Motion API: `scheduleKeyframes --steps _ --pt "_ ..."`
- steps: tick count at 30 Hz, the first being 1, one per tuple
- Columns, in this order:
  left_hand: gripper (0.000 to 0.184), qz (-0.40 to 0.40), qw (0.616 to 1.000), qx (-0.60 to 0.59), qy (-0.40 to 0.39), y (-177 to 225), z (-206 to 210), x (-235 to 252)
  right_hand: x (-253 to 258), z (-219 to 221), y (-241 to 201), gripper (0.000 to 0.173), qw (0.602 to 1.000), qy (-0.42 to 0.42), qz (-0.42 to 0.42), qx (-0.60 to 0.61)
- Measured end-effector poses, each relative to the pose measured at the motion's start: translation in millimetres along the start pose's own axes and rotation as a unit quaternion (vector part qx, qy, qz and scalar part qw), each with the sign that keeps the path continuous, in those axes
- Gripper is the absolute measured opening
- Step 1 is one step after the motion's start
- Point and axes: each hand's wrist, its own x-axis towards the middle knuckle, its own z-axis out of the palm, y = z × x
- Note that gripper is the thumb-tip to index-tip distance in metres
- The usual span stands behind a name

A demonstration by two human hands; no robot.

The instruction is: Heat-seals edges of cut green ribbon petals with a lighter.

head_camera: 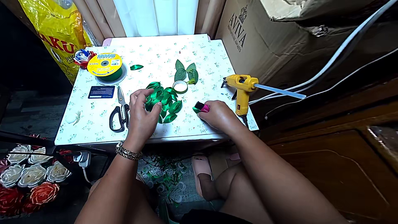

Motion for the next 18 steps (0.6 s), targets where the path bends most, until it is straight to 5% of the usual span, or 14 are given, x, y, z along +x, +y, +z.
scheduleKeyframes --steps 4,9,11,18 --pt "0.025 0.021 0.997 -0.053 -0.058 8.0 3.6 -13.4 -1.6 4.3 3.8 0.022 0.990 0.039 -0.102 0.086" --pt "0.013 -0.062 0.951 -0.249 -0.172 19.0 14.1 -21.0 -19.9 16.0 0.8 0.007 0.877 0.138 -0.395 0.238" --pt "0.003 -0.072 0.940 -0.294 -0.158 22.1 15.6 -22.1 -23.7 18.9 -0.5 0.006 0.857 0.169 -0.425 0.238" --pt "0.015 -0.055 0.934 -0.321 -0.149 24.3 16.2 -24.7 -27.3 20.7 0.0 0.004 0.842 0.245 -0.444 0.185"
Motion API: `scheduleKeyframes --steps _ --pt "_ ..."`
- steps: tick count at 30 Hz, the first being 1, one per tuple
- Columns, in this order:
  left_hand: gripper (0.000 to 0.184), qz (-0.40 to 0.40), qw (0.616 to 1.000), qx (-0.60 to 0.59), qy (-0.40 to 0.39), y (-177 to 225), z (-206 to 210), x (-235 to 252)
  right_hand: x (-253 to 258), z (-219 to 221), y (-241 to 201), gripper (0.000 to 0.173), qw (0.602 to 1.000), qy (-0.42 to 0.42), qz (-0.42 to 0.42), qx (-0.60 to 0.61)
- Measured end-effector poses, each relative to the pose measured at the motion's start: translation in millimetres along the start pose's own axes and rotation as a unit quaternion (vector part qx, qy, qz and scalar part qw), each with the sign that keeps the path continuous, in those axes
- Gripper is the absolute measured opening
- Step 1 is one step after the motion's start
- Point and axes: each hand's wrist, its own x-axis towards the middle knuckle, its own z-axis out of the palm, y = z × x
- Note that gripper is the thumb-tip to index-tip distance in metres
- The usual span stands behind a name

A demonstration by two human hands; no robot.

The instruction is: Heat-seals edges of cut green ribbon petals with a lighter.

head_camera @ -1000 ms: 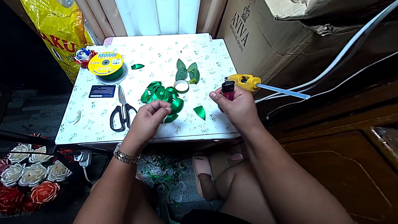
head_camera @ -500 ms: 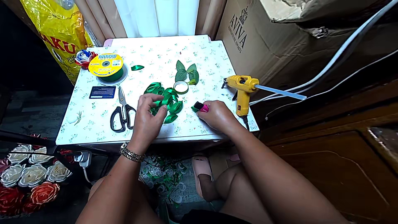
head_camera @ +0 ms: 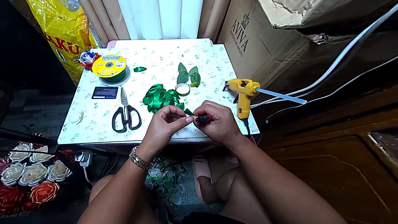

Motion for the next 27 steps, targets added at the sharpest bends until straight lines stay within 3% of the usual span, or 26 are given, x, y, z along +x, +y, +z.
scheduleKeyframes --steps 5,8,11,13,18,20,24,27 --pt "0.005 0.029 0.999 -0.010 0.017 -3.1 2.6 0.7 -0.9 3.7 -1.5 0.010 1.000 -0.009 -0.009 0.020" --pt "0.007 0.050 0.998 -0.045 0.009 -4.2 0.1 1.4 0.0 -2.5 -5.3 0.027 0.982 -0.036 0.107 0.150" --pt "0.010 0.072 0.995 -0.066 -0.011 -3.5 -3.0 1.3 0.5 -8.0 -5.5 0.014 0.932 -0.054 0.214 0.289" --pt "0.010 0.078 0.994 -0.073 -0.020 -3.6 -3.2 1.5 -0.4 -6.8 -6.6 0.003 0.918 -0.036 0.212 0.333" --pt "0.007 0.056 0.995 -0.065 -0.051 2.1 -5.2 -1.6 -1.1 -10.1 -13.6 0.011 0.934 -0.056 0.163 0.314" --pt "0.007 0.053 0.996 -0.053 -0.057 3.5 -5.1 -1.9 -2.6 -7.9 -10.1 0.011 0.923 -0.064 0.149 0.350" --pt "0.009 0.043 0.995 -0.065 -0.066 4.7 -5.0 -4.0 -3.0 -7.2 -4.2 0.062 0.911 -0.070 0.166 0.372" --pt "0.010 0.031 0.992 -0.092 -0.081 5.7 -4.1 -5.4 -1.1 -4.6 -9.0 0.054 0.935 -0.041 0.174 0.306"
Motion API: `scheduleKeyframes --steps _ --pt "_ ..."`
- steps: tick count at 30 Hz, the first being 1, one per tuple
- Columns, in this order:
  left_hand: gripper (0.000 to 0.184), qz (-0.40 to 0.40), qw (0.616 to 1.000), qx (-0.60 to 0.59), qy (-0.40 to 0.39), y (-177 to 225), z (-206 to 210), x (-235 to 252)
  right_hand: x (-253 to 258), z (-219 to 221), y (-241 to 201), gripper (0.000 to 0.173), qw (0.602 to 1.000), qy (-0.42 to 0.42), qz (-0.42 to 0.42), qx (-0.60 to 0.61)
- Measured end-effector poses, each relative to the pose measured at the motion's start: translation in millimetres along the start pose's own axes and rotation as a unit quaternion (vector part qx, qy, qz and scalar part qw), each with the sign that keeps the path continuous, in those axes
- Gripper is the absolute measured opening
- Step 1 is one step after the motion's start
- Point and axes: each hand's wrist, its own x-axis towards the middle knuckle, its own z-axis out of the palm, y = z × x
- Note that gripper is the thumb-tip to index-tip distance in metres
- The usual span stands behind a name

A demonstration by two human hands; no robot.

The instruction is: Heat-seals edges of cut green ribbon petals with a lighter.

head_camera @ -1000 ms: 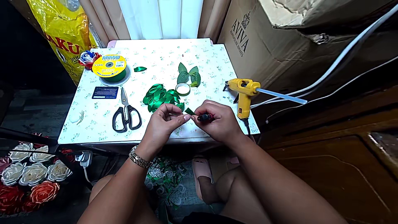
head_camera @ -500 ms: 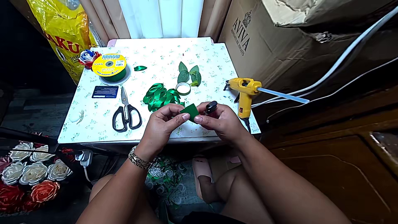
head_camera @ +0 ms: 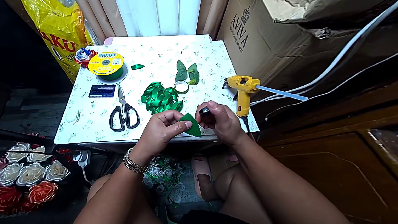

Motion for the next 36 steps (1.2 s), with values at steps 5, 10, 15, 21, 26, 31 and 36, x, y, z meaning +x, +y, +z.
scheduleKeyframes --steps 5,10,15,21,26,31,36 --pt "0.010 -0.010 0.999 -0.032 -0.032 -0.5 3.3 -2.1 1.6 5.3 2.5 0.048 0.996 0.007 -0.039 -0.080" --pt "0.010 -0.016 0.998 -0.042 -0.041 -0.4 3.3 -2.5 2.0 5.2 3.4 0.048 0.994 -0.010 -0.050 -0.100" --pt "0.010 -0.008 0.999 -0.034 -0.026 2.1 -0.4 -1.5 1.9 2.7 3.9 0.050 0.992 -0.030 -0.056 -0.106" --pt "0.012 0.001 1.000 -0.020 -0.011 6.0 -5.4 -1.8 1.6 0.8 4.9 0.053 0.990 -0.052 -0.069 -0.108" --pt "0.012 0.005 1.000 -0.024 0.009 10.2 -7.4 -2.4 1.4 0.4 4.2 0.053 0.988 -0.066 -0.074 -0.114" --pt "0.013 0.016 0.999 -0.033 0.015 12.7 -10.8 -2.0 1.4 0.5 4.2 0.054 0.985 -0.088 -0.087 -0.117" --pt "0.014 0.025 0.998 -0.047 0.029 14.5 -12.6 -2.3 0.3 1.2 2.4 0.055 0.982 -0.113 -0.095 -0.117"
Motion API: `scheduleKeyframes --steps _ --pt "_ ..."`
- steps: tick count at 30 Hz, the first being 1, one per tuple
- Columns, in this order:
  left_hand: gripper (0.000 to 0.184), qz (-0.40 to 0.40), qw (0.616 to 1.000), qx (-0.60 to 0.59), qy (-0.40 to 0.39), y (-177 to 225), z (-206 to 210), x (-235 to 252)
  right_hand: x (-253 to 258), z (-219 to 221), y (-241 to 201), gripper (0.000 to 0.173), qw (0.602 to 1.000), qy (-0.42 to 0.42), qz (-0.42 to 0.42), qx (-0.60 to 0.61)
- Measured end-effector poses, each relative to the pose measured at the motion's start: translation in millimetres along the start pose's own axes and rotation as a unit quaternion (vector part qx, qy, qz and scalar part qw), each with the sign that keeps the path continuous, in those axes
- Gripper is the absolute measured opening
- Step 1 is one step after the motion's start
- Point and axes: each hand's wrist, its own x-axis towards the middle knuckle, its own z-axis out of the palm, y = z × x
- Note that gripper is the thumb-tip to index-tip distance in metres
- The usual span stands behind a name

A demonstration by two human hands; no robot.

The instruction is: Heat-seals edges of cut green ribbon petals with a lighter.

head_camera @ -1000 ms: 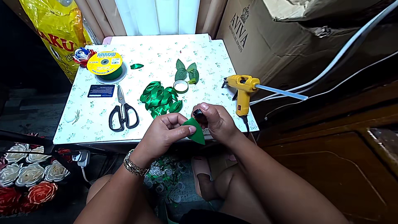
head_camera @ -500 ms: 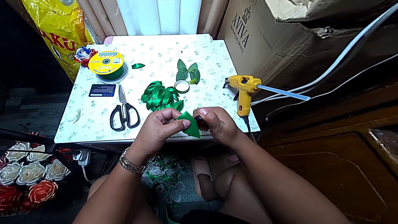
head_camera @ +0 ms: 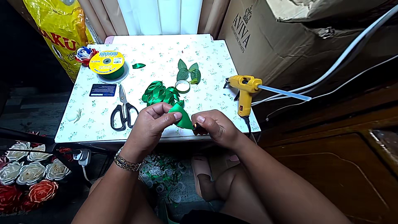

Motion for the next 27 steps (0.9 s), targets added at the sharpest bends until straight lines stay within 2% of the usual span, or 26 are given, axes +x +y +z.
scheduleKeyframes --steps 3,6,7,11,15,18,21,22,24,25,27 --pt "0.013 0.004 1.000 0.011 0.024 -1.0 0.9 0.5 0.0 0.4 3.2 0.058 1.000 0.000 -0.007 0.010" --pt "0.012 0.005 0.998 0.016 0.063 -6.3 5.9 1.5 0.0 2.4 4.5 0.059 0.995 0.050 0.033 0.080" --pt "0.012 0.006 0.997 0.013 0.077 -8.7 8.8 2.0 0.8 4.3 3.4 0.052 0.990 0.070 0.041 0.119" --pt "0.011 0.002 0.995 -0.003 0.103 -16.7 18.9 3.1 4.3 12.2 -7.0 0.002 0.959 0.171 0.087 0.207" --pt "0.009 -0.023 0.999 0.033 0.021 -19.3 17.6 1.7 5.2 9.5 -12.2 0.009 0.940 0.212 0.095 0.252" --pt "0.006 -0.065 0.995 0.061 -0.039 -17.6 15.9 1.4 3.5 5.6 -10.7 0.011 0.948 0.174 0.105 0.243" --pt "0.010 -0.067 0.994 0.075 -0.043 -14.1 14.4 1.5 2.1 4.0 -7.8 0.011 0.956 0.136 0.108 0.235" --pt "0.011 -0.062 0.994 0.078 -0.038 -13.3 13.9 1.6 1.5 3.4 -6.5 0.020 0.959 0.125 0.101 0.235" --pt "0.013 -0.053 0.996 0.072 -0.019 -12.8 13.9 1.6 2.5 1.1 -6.1 0.054 0.966 0.111 0.114 0.203" --pt "0.013 -0.049 0.997 0.063 -0.009 -12.9 14.0 1.5 4.0 0.8 -6.2 0.064 0.966 0.121 0.128 0.188" --pt "0.014 -0.039 0.998 0.050 0.001 -13.2 13.9 1.4 7.5 1.8 -3.9 0.057 0.967 0.151 0.130 0.157"
